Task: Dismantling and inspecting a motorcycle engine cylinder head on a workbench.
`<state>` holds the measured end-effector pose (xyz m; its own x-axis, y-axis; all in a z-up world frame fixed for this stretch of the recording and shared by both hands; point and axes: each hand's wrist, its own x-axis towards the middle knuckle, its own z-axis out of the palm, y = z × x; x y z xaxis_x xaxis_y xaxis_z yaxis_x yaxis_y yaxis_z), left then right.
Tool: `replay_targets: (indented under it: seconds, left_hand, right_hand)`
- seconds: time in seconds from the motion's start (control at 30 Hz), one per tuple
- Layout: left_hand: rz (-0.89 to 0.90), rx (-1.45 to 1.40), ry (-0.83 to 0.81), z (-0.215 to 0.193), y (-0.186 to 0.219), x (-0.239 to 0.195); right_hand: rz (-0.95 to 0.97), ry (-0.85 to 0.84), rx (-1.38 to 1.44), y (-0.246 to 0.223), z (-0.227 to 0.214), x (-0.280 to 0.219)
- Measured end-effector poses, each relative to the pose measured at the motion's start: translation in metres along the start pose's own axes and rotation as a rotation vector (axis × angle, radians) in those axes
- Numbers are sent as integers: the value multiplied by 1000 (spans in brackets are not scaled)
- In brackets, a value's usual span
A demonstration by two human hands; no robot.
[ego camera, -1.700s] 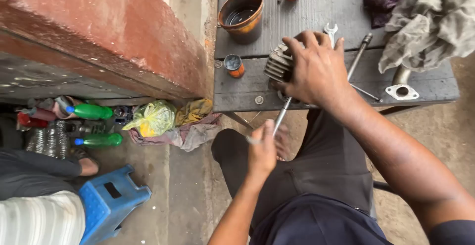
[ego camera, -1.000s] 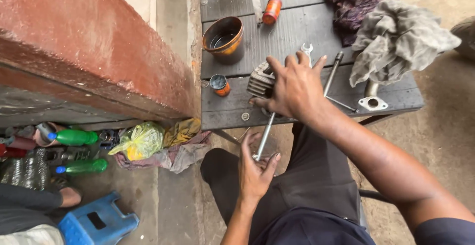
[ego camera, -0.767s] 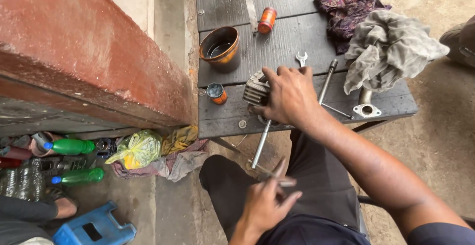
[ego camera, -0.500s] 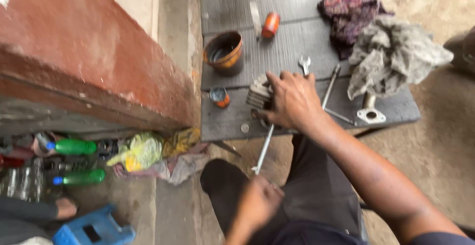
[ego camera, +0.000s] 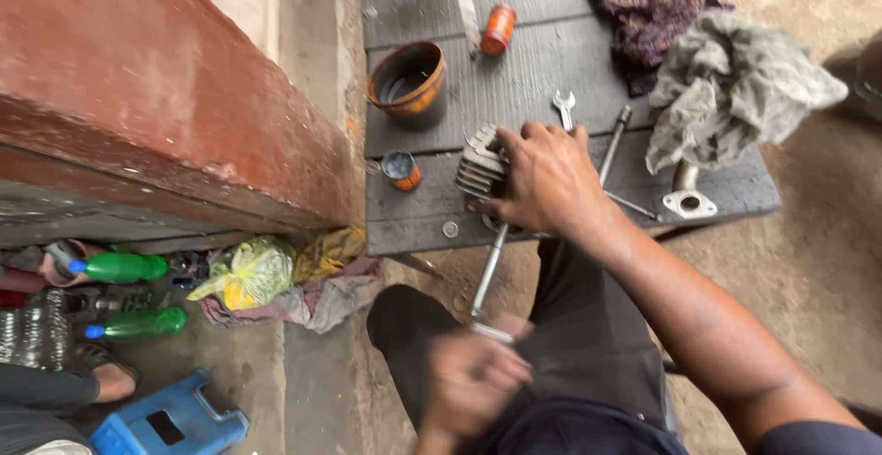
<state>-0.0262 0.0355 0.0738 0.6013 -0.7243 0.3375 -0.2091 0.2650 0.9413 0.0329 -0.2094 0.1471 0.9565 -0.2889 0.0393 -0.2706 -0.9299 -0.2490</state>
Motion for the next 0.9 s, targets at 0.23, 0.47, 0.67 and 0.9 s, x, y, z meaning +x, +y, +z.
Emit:
replay_targets:
  seconds: [0.23,0.47,0.67,0.9]
  left_hand:
    - [-492,232,133,-1,-71,-18]
    - [-329,-83,379,-32,-65,-27]
    - [-454,313,-50,15,-34,-4]
    - [-256,411,479,-49,-73,-6]
  right_hand:
    - [2,-58,-52,-3,-5,5]
    - [-9,-31,-26,-1,-1,0]
    - [15,-107,-102,-3,0,8]
    - [10,-110,-101,-11,-5,11]
